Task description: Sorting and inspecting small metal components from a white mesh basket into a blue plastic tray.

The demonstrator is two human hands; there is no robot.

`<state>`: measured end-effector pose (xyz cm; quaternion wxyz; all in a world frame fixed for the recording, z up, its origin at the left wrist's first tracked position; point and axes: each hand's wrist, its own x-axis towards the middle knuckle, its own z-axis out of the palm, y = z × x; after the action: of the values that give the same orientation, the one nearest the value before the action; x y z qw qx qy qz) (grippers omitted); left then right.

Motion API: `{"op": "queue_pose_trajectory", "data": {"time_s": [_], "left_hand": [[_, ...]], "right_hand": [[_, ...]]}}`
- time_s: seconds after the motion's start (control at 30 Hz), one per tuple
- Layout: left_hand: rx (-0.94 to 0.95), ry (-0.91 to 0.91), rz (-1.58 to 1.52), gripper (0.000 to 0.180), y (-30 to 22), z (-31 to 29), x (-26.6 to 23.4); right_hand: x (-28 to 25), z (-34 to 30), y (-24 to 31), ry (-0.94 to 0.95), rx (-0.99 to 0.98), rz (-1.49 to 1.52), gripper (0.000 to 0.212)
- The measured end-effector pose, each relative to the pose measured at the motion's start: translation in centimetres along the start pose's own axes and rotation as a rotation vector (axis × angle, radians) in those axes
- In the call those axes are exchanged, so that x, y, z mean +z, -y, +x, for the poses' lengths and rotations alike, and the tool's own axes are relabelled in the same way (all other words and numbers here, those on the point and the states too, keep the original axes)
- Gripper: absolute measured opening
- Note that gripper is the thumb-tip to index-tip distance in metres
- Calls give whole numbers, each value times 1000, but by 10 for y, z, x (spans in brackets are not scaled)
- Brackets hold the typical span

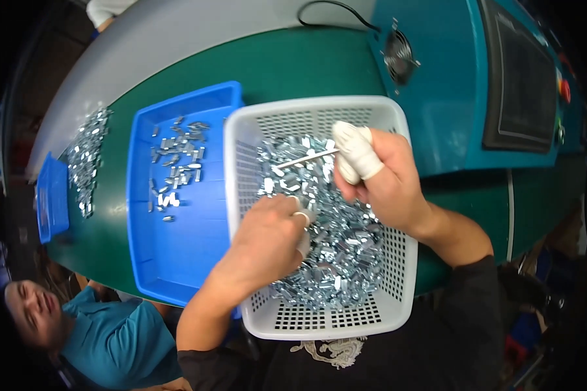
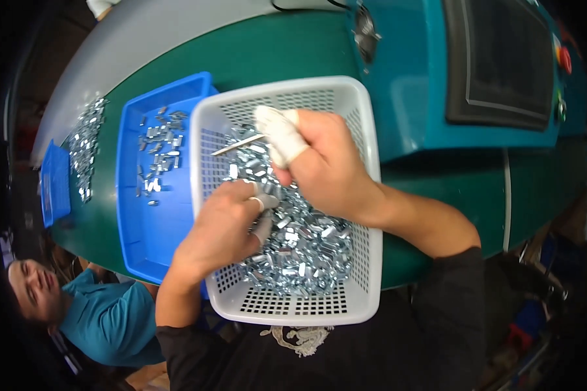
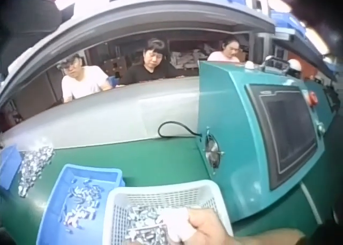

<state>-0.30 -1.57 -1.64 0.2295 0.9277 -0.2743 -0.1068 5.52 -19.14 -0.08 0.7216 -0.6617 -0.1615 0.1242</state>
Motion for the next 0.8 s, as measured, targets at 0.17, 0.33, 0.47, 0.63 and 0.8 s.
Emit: {"op": "queue_pose_trajectory", "data": {"time_s": [0.17, 0.33, 0.47, 0.63, 0.8], "left_hand": [[-53, 36, -103, 30, -2, 2, -2], [-100, -101, -209, 28, -6, 2, -1], [-210, -396, -484, 19, -1, 4, 3], [-260, -532, -810, 16, 4, 1, -6], [-196, -636, -948, 28, 10, 2, -12]], "right_hand": [[-5, 0, -6, 13, -18, 51, 39], [-5, -5, -7, 6, -32, 31, 38], [-2, -5, -5, -2, 10, 87, 38], [-3, -5, -7, -17, -27, 90, 39], [-2, -2, -3, -80, -34, 102, 37]]}}
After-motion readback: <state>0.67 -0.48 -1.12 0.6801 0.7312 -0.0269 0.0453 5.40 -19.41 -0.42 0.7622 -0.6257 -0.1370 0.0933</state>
